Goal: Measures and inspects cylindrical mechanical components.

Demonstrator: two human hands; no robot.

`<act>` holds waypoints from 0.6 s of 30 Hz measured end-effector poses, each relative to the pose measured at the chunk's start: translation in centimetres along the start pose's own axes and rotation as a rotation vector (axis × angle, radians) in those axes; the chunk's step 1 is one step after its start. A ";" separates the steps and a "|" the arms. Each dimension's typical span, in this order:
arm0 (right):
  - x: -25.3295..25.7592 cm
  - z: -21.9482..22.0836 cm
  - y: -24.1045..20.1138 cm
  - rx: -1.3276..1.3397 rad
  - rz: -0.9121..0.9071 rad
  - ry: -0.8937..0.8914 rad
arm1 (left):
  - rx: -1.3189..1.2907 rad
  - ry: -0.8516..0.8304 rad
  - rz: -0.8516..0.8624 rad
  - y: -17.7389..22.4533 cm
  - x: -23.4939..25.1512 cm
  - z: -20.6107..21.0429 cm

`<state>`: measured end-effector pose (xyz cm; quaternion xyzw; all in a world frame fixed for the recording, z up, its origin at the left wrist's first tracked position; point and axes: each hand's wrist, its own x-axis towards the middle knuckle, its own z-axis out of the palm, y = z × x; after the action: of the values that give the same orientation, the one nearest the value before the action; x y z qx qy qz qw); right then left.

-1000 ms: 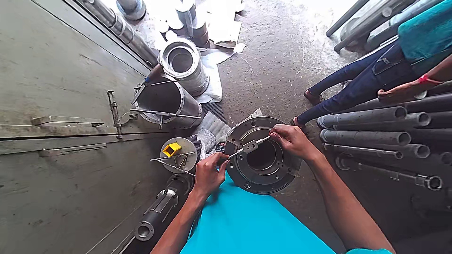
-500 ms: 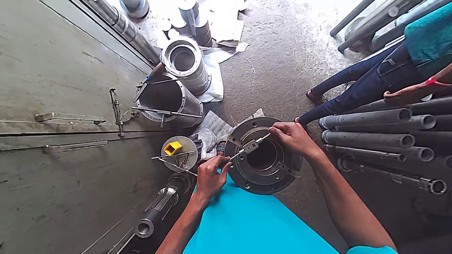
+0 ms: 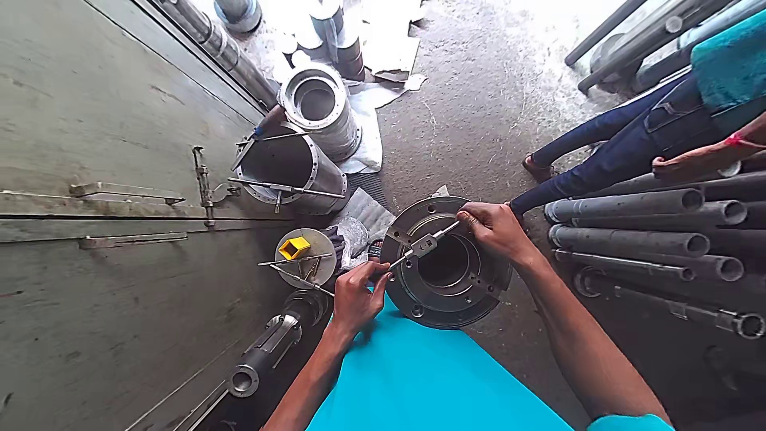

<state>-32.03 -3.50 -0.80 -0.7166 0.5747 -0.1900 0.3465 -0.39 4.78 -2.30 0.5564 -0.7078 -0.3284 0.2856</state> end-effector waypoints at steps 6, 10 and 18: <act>1.4 0.1 1.3 -0.022 -0.344 0.061 | 0.007 0.028 -0.025 0.5 -0.8 0.7; 3.2 0.6 1.2 0.019 -0.393 0.061 | -0.040 0.011 -0.018 0.9 -1.3 1.3; 4.4 0.5 1.0 0.066 -0.412 0.020 | -0.055 -0.046 -0.017 1.1 -1.2 1.3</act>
<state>-31.18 -7.70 -2.39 -0.8055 0.4128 -0.2827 0.3176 -1.80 6.33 -2.35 0.5467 -0.7001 -0.3628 0.2817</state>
